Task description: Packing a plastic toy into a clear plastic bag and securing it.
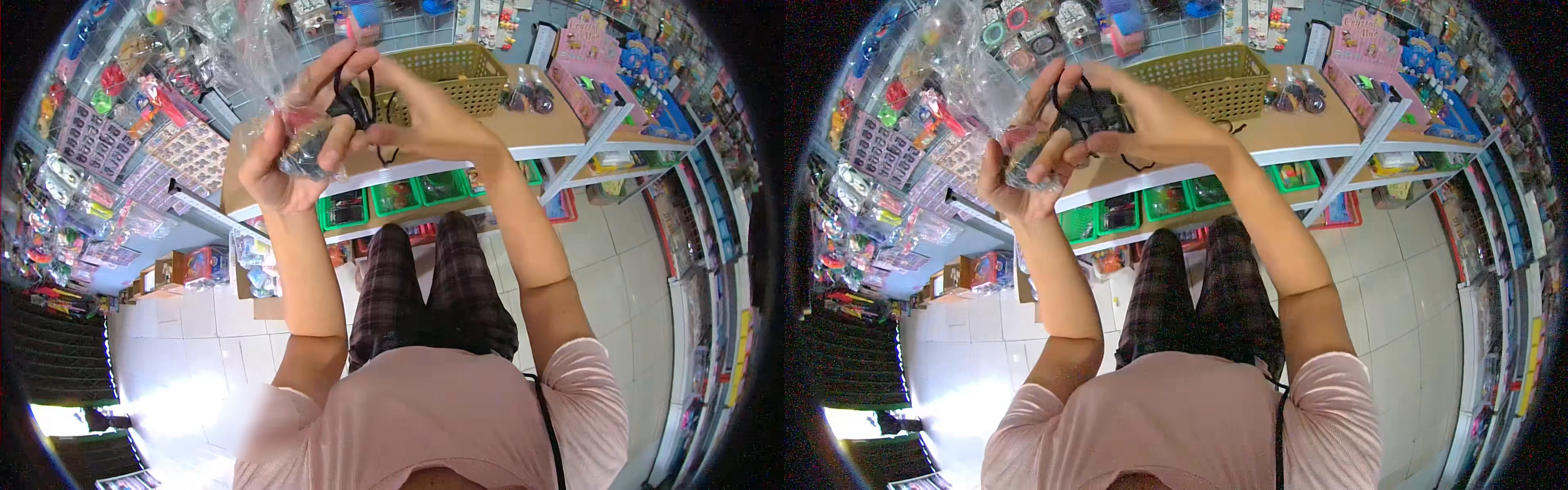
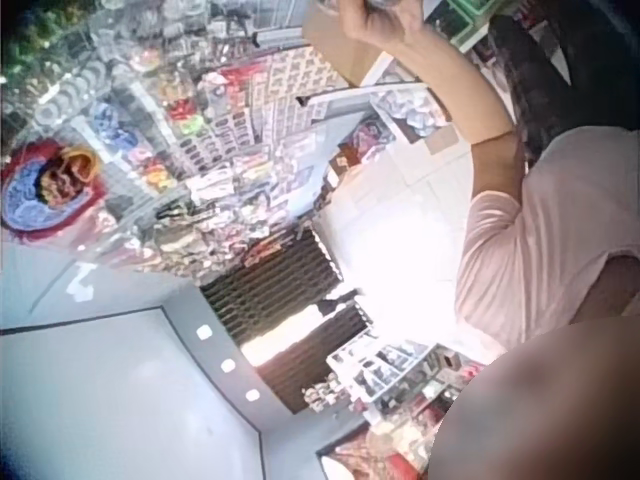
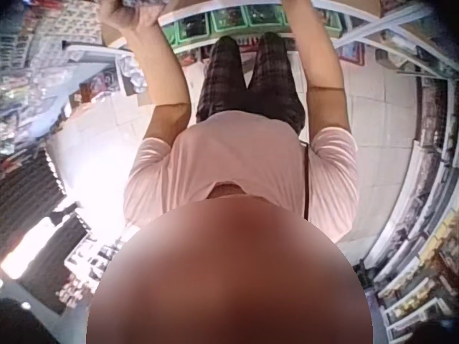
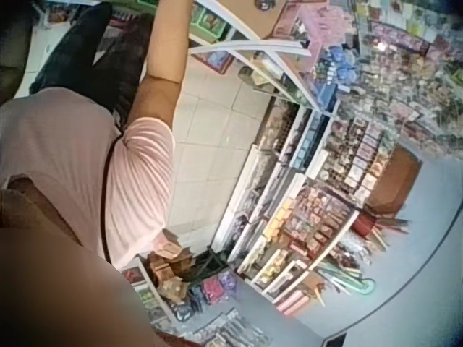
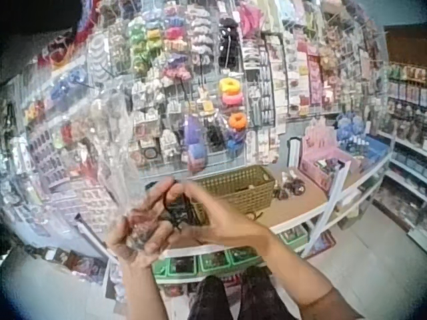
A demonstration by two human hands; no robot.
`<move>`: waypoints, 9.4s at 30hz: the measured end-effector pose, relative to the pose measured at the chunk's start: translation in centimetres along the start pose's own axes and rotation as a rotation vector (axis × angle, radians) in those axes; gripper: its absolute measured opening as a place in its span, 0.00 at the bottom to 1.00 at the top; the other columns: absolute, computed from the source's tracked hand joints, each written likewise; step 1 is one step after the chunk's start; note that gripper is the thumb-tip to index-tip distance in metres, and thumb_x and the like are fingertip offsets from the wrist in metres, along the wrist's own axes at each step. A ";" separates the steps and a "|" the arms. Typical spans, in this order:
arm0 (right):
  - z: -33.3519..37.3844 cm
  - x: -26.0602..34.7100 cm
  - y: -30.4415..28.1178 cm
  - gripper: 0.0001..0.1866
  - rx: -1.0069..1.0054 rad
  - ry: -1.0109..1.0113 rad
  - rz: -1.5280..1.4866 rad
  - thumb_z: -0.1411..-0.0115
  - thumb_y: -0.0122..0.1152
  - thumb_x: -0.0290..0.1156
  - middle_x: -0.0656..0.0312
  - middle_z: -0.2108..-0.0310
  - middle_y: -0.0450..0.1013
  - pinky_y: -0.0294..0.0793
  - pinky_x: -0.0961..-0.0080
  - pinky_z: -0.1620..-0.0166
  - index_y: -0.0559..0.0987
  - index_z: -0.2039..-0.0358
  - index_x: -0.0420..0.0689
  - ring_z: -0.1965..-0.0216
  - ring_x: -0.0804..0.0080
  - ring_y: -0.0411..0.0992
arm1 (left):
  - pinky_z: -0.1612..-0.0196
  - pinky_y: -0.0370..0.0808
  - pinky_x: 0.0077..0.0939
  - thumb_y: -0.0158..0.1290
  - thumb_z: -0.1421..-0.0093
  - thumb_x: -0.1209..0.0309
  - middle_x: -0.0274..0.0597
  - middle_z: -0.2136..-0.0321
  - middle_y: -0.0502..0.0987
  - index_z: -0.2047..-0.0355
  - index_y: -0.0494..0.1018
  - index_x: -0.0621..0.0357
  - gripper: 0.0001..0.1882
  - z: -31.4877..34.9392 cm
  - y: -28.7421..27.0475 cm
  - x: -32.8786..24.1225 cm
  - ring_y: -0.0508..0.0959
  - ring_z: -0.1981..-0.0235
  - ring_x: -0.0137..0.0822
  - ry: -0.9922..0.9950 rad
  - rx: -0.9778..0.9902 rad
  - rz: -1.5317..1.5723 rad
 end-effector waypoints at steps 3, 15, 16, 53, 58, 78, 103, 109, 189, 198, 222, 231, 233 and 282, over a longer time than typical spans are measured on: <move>2.0 -1.6 4.0 0.21 0.414 0.484 -0.706 0.43 0.62 0.35 0.62 0.64 0.74 0.71 0.79 0.60 0.72 0.52 0.39 0.63 0.79 0.71 | 0.61 0.66 0.27 0.48 0.42 0.56 0.59 0.36 0.45 0.37 0.39 0.73 0.45 0.6 0.3 -1.4 0.67 0.76 0.26 0.080 -0.027 0.021; 6.5 4.0 -4.2 0.05 0.448 0.385 0.274 0.44 0.56 0.23 0.57 0.77 0.73 0.68 0.75 0.73 0.75 0.68 0.34 0.76 0.71 0.73 | 0.52 0.68 0.36 0.46 0.39 0.65 0.60 0.35 0.43 0.37 0.42 0.72 0.37 8.0 -4.9 -6.9 0.75 0.67 0.32 0.345 -0.414 -0.115; 6.6 5.5 -4.1 0.06 0.503 0.387 0.178 0.45 0.57 0.25 0.54 0.76 0.74 0.69 0.70 0.72 0.75 0.68 0.36 0.74 0.62 0.73 | 0.52 0.68 0.36 0.46 0.39 0.64 0.62 0.36 0.45 0.38 0.44 0.72 0.36 8.1 -5.5 -5.6 0.75 0.68 0.32 0.269 -0.476 -0.123; 14.0 5.9 6.2 0.07 0.916 0.632 -0.263 0.38 0.51 0.32 0.56 0.76 0.73 0.70 0.65 0.72 0.69 0.64 0.42 0.75 0.57 0.73 | 0.54 0.69 0.30 0.56 0.49 0.58 0.51 0.34 0.41 0.36 0.39 0.67 0.50 8.9 -3.2 -3.8 0.69 0.83 0.24 0.189 -0.470 -0.479; 9.6 6.1 3.1 0.09 0.736 0.368 0.152 0.41 0.54 0.34 0.49 0.74 0.73 0.69 0.57 0.69 0.70 0.66 0.42 0.69 0.48 0.73 | 0.61 0.70 0.30 0.60 0.54 0.58 0.64 0.40 0.53 0.38 0.47 0.73 0.51 9.0 -2.9 -0.9 0.73 0.84 0.32 -0.075 -0.371 -0.580; 4.4 4.2 -0.3 0.09 0.537 0.184 0.547 0.43 0.55 0.31 0.49 0.75 0.73 0.69 0.60 0.69 0.74 0.63 0.42 0.70 0.47 0.72 | 0.57 0.75 0.35 0.61 0.59 0.60 0.60 0.36 0.46 0.37 0.42 0.68 0.55 8.0 -3.4 4.0 0.71 0.88 0.34 -0.008 -0.422 -0.159; 9.1 0.7 4.0 0.09 0.678 0.374 0.553 0.42 0.53 0.35 0.52 0.76 0.73 0.69 0.56 0.70 0.71 0.65 0.44 0.71 0.50 0.74 | 0.58 0.74 0.33 0.62 0.60 0.61 0.60 0.36 0.44 0.36 0.41 0.66 0.57 8.4 -2.7 4.0 0.72 0.86 0.33 -0.029 -0.465 -0.211; 6.3 4.2 2.0 0.10 0.649 0.273 0.533 0.44 0.55 0.37 0.53 0.75 0.74 0.71 0.59 0.69 0.74 0.66 0.46 0.70 0.52 0.73 | 0.65 0.70 0.33 0.60 0.58 0.67 0.63 0.46 0.61 0.39 0.47 0.73 0.50 11.7 -4.3 6.0 0.71 0.84 0.35 -0.256 -0.516 -0.412; 7.5 3.2 3.1 0.08 0.627 0.222 0.510 0.46 0.58 0.37 0.58 0.78 0.73 0.68 0.64 0.73 0.74 0.72 0.46 0.74 0.54 0.72 | 0.64 0.76 0.36 0.59 0.50 0.76 0.49 0.67 0.74 0.45 0.57 0.72 0.34 14.0 -5.9 5.4 0.76 0.75 0.36 -0.405 -0.572 -0.474; 6.2 -0.8 2.8 0.08 0.590 0.266 0.108 0.41 0.54 0.33 0.54 0.76 0.73 0.68 0.72 0.71 0.77 0.65 0.44 0.74 0.57 0.72 | 0.65 0.73 0.34 0.58 0.53 0.70 0.70 0.55 0.68 0.45 0.56 0.74 0.37 11.8 -3.0 6.9 0.72 0.85 0.37 -0.213 -0.152 -0.150; 7.7 0.6 1.7 0.10 0.071 0.299 0.211 0.49 0.62 0.31 0.58 0.70 0.72 0.72 0.70 0.68 0.75 0.66 0.44 0.70 0.62 0.73 | 0.57 0.71 0.39 0.59 0.53 0.69 0.46 0.77 0.72 0.43 0.56 0.73 0.39 12.5 -3.9 8.7 0.72 0.84 0.39 -0.288 -0.427 -0.164; 9.9 1.1 2.8 0.13 -0.107 0.250 0.435 0.53 0.64 0.33 0.58 0.67 0.75 0.69 0.67 0.58 0.80 0.64 0.47 0.66 0.59 0.72 | 0.75 0.71 0.29 0.54 0.47 0.69 0.47 0.69 0.73 0.51 0.63 0.68 0.25 12.8 -5.4 9.1 0.74 0.80 0.40 -0.196 -0.636 -0.015; 11.0 -0.6 2.7 0.13 -0.152 0.386 0.287 0.53 0.65 0.33 0.57 0.69 0.75 0.67 0.65 0.57 0.80 0.64 0.47 0.67 0.59 0.73 | 0.74 0.71 0.29 0.54 0.46 0.70 0.47 0.67 0.73 0.49 0.62 0.68 0.25 12.7 -5.5 9.6 0.75 0.79 0.40 -0.253 -0.633 -0.082; 4.2 3.6 -1.2 0.08 -0.551 -0.338 0.503 0.53 0.64 0.15 0.53 0.71 0.76 0.74 0.81 0.70 0.75 0.71 0.35 0.73 0.70 0.74 | 0.61 0.73 0.19 0.64 0.51 0.74 0.42 0.62 0.74 0.52 0.59 0.66 0.30 10.7 -4.3 9.3 0.74 0.64 0.27 -0.304 -0.686 -0.628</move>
Point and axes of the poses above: each hand's wrist, its own z-axis away from the middle knuckle, its own y-axis out of the palm, x = y × z, the point moved 7 cm from there along -z, towards the middle knuckle
